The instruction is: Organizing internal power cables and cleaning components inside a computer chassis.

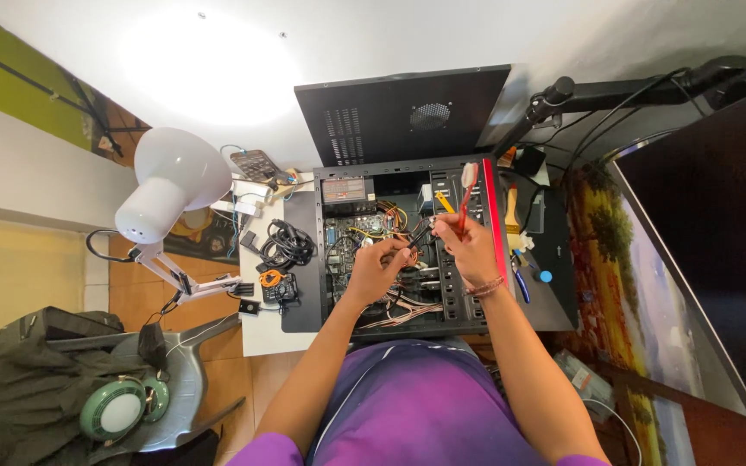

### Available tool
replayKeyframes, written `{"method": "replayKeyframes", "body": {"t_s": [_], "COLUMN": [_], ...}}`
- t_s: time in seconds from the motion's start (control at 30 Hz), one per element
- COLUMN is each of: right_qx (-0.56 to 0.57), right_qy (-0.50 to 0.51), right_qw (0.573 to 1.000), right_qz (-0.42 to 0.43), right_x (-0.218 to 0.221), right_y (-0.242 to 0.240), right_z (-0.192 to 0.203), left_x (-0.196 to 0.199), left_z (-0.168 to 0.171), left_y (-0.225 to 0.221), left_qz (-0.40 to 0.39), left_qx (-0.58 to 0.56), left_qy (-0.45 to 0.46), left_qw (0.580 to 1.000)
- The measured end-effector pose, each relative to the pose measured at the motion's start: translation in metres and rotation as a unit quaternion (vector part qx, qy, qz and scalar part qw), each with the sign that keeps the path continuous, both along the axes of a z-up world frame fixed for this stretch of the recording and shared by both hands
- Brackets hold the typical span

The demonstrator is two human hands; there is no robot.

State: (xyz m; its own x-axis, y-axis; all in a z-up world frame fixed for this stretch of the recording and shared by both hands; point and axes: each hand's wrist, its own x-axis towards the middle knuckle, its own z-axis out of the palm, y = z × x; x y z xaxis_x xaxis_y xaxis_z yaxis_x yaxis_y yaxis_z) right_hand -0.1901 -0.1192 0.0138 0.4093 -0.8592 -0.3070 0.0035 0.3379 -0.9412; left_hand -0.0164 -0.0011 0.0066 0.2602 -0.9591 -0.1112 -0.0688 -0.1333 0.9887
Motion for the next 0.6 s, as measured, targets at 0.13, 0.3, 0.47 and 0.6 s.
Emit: {"method": "replayKeyframes", "body": {"t_s": [0.13, 0.3, 0.47, 0.6], "right_qx": [-0.063, -0.115, -0.134, -0.23], "right_qy": [0.01, 0.065, 0.05, 0.174], "right_qw": [0.998, 0.989, 0.987, 0.955], "right_qz": [0.016, 0.069, 0.072, 0.064], "right_x": [-0.002, 0.007, 0.008, -0.011], "right_y": [0.005, 0.015, 0.025, 0.027], "right_z": [-0.013, 0.002, 0.022, 0.043], "left_x": [0.002, 0.005, 0.003, 0.005], "left_z": [-0.005, 0.0, 0.009, 0.016], "left_y": [0.004, 0.001, -0.007, -0.009], "left_qz": [-0.012, -0.078, -0.028, 0.014], "left_qx": [-0.014, -0.002, -0.017, -0.084], "left_qy": [-0.026, 0.216, 0.073, 0.072], "left_qw": [1.0, 0.973, 0.997, 0.994]}}
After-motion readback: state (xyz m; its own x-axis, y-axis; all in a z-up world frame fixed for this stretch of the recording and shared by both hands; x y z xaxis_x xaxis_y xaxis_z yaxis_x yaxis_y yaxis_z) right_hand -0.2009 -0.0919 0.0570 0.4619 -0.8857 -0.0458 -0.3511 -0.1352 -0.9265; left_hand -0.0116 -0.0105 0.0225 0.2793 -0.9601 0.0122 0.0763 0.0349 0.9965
